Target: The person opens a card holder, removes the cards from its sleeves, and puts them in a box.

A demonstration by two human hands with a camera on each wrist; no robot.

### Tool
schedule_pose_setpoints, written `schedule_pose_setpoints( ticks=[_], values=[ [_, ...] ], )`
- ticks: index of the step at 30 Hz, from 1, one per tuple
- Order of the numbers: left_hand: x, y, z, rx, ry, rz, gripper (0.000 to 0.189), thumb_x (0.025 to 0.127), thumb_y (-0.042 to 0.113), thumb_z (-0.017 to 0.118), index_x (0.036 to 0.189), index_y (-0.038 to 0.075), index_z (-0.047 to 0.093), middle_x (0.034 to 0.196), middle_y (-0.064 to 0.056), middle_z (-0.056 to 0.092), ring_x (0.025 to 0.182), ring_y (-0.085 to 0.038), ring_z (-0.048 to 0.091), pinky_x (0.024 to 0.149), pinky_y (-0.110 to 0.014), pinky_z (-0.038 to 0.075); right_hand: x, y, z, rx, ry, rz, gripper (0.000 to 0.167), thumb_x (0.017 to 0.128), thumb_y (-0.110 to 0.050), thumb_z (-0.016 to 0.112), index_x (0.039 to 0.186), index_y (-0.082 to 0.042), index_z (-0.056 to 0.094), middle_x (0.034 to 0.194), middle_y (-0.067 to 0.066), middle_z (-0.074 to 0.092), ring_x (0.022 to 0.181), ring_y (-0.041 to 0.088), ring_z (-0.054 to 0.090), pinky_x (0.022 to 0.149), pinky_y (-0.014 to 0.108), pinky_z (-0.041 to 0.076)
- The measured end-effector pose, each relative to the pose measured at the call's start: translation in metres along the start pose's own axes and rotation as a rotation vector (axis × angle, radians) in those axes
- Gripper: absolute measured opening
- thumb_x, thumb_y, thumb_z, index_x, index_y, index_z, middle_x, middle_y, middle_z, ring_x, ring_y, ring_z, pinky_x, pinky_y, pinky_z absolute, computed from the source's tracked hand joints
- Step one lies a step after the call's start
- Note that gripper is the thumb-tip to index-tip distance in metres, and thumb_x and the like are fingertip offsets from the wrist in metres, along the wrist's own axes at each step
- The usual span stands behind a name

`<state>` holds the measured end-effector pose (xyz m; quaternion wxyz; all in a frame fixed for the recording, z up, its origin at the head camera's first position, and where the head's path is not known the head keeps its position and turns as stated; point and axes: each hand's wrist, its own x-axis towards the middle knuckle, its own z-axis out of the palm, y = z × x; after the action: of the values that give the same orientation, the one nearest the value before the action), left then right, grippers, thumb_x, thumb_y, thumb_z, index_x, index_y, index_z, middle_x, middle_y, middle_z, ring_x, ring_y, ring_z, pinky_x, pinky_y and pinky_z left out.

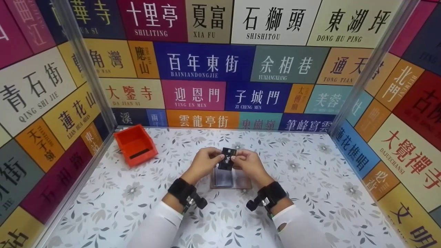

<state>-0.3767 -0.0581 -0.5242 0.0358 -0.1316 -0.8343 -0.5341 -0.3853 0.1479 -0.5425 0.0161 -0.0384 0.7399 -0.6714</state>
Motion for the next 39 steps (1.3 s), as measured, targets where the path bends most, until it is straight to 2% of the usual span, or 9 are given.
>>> schedule_pose_setpoints(
  ticks=[9, 15, 18, 21, 25, 28, 32, 35, 39],
  values=[
    [-0.002, 0.003, 0.003, 0.011, 0.023, -0.004, 0.008, 0.090, 0.021, 0.074, 0.096, 0.018, 0.076, 0.091, 0.003, 0.075, 0.087, -0.013, 0.067, 0.085, -0.033, 0.055, -0.002, -0.001, 0.003, 0.089, -0.040, 0.031, 0.017, 0.087, -0.004, 0.073, 0.102, 0.003, 0.068, 0.097, 0.016, 0.077, 0.085, 0.025, 0.076, 0.080, 0.041, 0.061],
    [-0.001, 0.001, 0.002, 0.020, 0.045, 0.011, 0.006, 0.089, 0.021, 0.074, 0.094, 0.017, 0.076, 0.088, 0.002, 0.074, 0.083, -0.013, 0.066, 0.081, -0.030, 0.055, -0.003, 0.003, 0.000, 0.009, -0.046, -0.024, 0.015, 0.086, -0.010, 0.075, 0.096, 0.000, 0.070, 0.093, 0.013, 0.078, 0.079, 0.023, 0.075, 0.075, 0.040, 0.062],
    [0.000, 0.000, 0.000, 0.022, 0.081, 0.017, 0.007, 0.089, 0.019, 0.074, 0.095, 0.015, 0.076, 0.087, 0.000, 0.073, 0.081, -0.014, 0.065, 0.078, -0.029, 0.056, -0.002, 0.007, -0.003, -0.102, -0.071, -0.071, 0.012, 0.088, -0.013, 0.075, 0.095, -0.004, 0.072, 0.092, 0.010, 0.078, 0.081, 0.024, 0.076, 0.074, 0.037, 0.061],
    [0.001, -0.004, -0.006, 0.052, 0.145, 0.015, 0.009, 0.089, 0.020, 0.074, 0.097, 0.014, 0.076, 0.088, 0.000, 0.072, 0.080, -0.014, 0.064, 0.075, -0.029, 0.055, -0.003, 0.011, -0.008, -0.300, -0.087, -0.133, 0.008, 0.089, -0.017, 0.075, 0.094, -0.011, 0.075, 0.090, 0.004, 0.079, 0.085, 0.020, 0.075, 0.076, 0.032, 0.059],
    [0.004, -0.011, -0.015, 0.147, 0.241, 0.029, 0.011, 0.090, 0.021, 0.075, 0.098, 0.015, 0.077, 0.092, 0.000, 0.072, 0.079, -0.013, 0.064, 0.072, -0.028, 0.055, -0.006, 0.015, -0.015, -0.591, -0.088, -0.184, 0.007, 0.088, -0.021, 0.075, 0.092, -0.016, 0.078, 0.088, -0.005, 0.077, 0.084, 0.013, 0.070, 0.079, 0.031, 0.056],
    [0.005, -0.017, -0.023, 0.231, 0.295, 0.039, 0.011, 0.090, 0.021, 0.074, 0.099, 0.015, 0.078, 0.093, 0.002, 0.071, 0.079, -0.013, 0.064, 0.070, -0.029, 0.054, -0.009, 0.018, -0.020, -0.744, -0.113, -0.182, 0.009, 0.086, -0.020, 0.075, 0.093, -0.015, 0.079, 0.091, -0.004, 0.075, 0.086, 0.013, 0.068, 0.082, 0.034, 0.057],
    [0.005, -0.026, -0.034, 0.320, 0.336, 0.038, 0.013, 0.091, 0.020, 0.073, 0.102, 0.015, 0.078, 0.094, 0.003, 0.069, 0.080, -0.013, 0.065, 0.072, -0.030, 0.053, -0.013, 0.024, -0.025, -0.888, -0.149, -0.197, 0.010, 0.083, -0.017, 0.075, 0.093, -0.015, 0.079, 0.096, -0.004, 0.072, 0.087, 0.012, 0.066, 0.082, 0.033, 0.056],
    [0.005, -0.032, -0.043, 0.390, 0.356, 0.045, 0.014, 0.091, 0.020, 0.073, 0.103, 0.015, 0.078, 0.094, 0.003, 0.068, 0.083, -0.015, 0.065, 0.074, -0.033, 0.054, -0.014, 0.027, -0.027, -0.968, -0.199, -0.255, 0.012, 0.080, -0.015, 0.075, 0.092, -0.014, 0.078, 0.098, -0.001, 0.071, 0.090, 0.015, 0.065, 0.084, 0.034, 0.056],
    [0.003, -0.038, -0.058, 0.520, 0.399, 0.068, 0.014, 0.089, 0.019, 0.074, 0.102, 0.017, 0.079, 0.094, 0.001, 0.069, 0.088, -0.020, 0.067, 0.078, -0.039, 0.054, -0.013, 0.027, -0.029, -1.051, -0.286, -0.328, 0.013, 0.082, -0.015, 0.075, 0.093, -0.012, 0.080, 0.106, 0.003, 0.071, 0.102, 0.020, 0.065, 0.095, 0.038, 0.054]
  ],
)
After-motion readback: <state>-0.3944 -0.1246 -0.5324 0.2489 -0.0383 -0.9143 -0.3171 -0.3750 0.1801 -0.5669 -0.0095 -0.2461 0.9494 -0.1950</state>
